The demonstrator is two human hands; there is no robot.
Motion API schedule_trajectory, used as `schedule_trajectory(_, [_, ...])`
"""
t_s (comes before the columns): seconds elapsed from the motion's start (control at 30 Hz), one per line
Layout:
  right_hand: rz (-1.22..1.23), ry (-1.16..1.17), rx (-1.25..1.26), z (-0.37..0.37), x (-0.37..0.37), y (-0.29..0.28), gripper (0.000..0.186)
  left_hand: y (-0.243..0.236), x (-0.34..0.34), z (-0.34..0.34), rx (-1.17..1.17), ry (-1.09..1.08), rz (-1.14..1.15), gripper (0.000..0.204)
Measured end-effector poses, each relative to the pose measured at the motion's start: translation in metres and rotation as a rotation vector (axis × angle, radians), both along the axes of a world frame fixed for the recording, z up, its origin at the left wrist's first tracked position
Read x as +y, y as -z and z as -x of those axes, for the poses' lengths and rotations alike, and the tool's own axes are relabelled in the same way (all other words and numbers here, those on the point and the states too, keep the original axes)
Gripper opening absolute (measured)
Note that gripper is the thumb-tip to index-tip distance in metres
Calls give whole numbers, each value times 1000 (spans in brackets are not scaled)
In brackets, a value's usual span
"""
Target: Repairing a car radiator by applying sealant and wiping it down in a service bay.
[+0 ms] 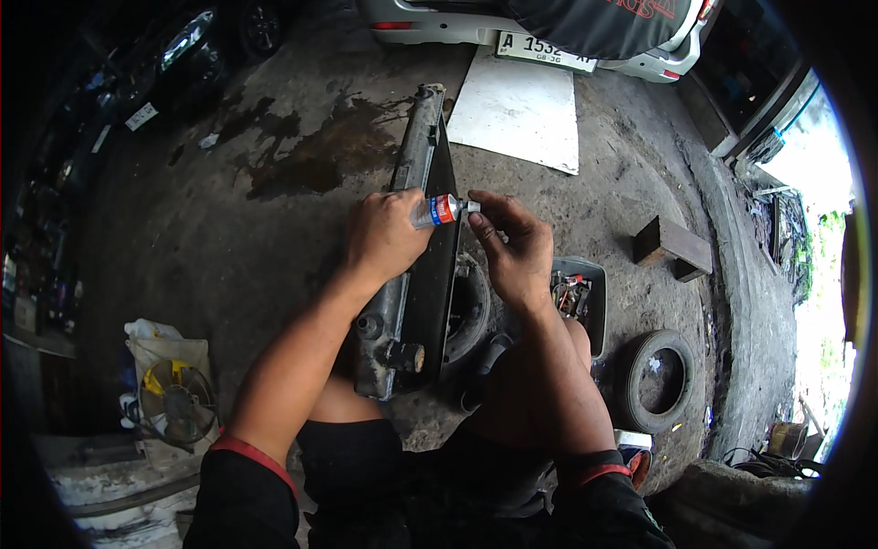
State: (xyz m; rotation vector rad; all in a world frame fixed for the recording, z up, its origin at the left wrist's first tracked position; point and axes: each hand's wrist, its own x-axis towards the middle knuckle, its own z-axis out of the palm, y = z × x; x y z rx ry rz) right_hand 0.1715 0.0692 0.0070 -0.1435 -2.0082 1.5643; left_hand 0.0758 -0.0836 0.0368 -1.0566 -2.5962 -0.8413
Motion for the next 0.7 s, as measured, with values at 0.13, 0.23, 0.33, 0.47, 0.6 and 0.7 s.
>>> schedule_trajectory(0.13, [-5, -6, -17, 0, -1, -3, 25, 3, 1, 1, 8, 37, -57, 18])
schedule_trajectory(0.23, [13, -10, 3, 1, -2, 0, 25, 1, 4, -3, 12, 39, -38, 18])
schedule_trajectory(0.33, [-84, -14, 3, -1, 2, -4, 25, -3, 4, -4, 16, 55, 5, 13])
schedule_trajectory(0.47, [-170, -14, -56, -5, 7, -14, 23, 0, 6, -4, 21, 79, -6, 13])
schedule_trajectory(0.6, [-321, 13, -86, -7, 12, -17, 23, 5, 8, -3, 34, 111, -4, 12])
schedule_trajectory(0.7, [-404, 30, -49, -8, 13, -16, 23, 2, 9, -6, 34, 111, 10, 11])
